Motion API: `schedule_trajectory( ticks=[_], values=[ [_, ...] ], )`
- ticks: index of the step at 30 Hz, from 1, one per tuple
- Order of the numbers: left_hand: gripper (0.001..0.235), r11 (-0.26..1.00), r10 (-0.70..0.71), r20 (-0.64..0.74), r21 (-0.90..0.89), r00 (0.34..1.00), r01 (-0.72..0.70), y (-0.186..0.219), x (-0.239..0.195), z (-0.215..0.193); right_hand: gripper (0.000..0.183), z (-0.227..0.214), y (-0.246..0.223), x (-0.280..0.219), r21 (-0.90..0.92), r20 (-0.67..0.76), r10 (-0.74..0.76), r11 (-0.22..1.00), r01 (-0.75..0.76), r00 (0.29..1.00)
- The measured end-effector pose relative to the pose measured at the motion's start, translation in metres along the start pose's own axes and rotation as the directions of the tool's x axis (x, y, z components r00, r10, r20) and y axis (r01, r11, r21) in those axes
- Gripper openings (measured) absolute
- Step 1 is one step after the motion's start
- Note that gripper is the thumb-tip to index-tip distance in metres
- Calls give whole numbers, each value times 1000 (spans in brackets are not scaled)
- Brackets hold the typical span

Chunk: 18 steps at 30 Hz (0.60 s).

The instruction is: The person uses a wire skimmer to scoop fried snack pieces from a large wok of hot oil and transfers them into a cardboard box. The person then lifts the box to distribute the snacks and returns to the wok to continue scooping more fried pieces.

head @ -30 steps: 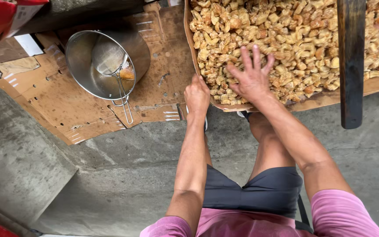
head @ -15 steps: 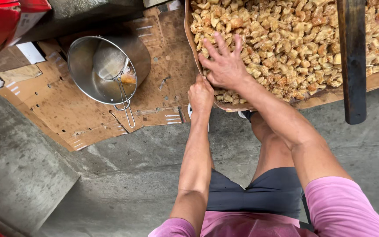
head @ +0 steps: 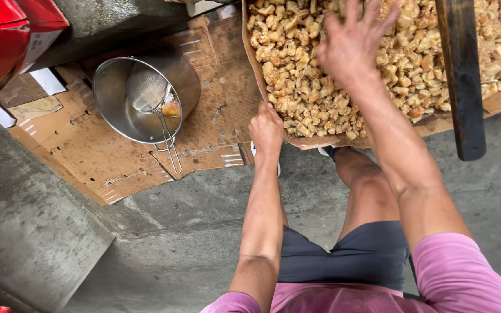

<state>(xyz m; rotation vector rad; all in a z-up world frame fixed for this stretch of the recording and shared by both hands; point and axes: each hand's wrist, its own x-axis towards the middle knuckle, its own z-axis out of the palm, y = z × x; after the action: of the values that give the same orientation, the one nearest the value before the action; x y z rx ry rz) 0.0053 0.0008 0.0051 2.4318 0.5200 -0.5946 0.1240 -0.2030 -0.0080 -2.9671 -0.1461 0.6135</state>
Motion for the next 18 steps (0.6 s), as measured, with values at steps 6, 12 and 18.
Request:
schedule_trajectory(
  ticks=[6,12,18],
  values=[
    [27,994,101,-87,54,991,-97,1,-5,4,56,31,-75,24,144,-79,-364,917,372,928],
    [26,998,-59,-67,-32,996,57,-2,0,4,37,58,-9,58,307,123,-33,952,-7,992],
    [26,1000,-26,-138,0,990,26,-3,3,8,58,19,13,2,364,-64,170,921,-136,983]
  ],
)
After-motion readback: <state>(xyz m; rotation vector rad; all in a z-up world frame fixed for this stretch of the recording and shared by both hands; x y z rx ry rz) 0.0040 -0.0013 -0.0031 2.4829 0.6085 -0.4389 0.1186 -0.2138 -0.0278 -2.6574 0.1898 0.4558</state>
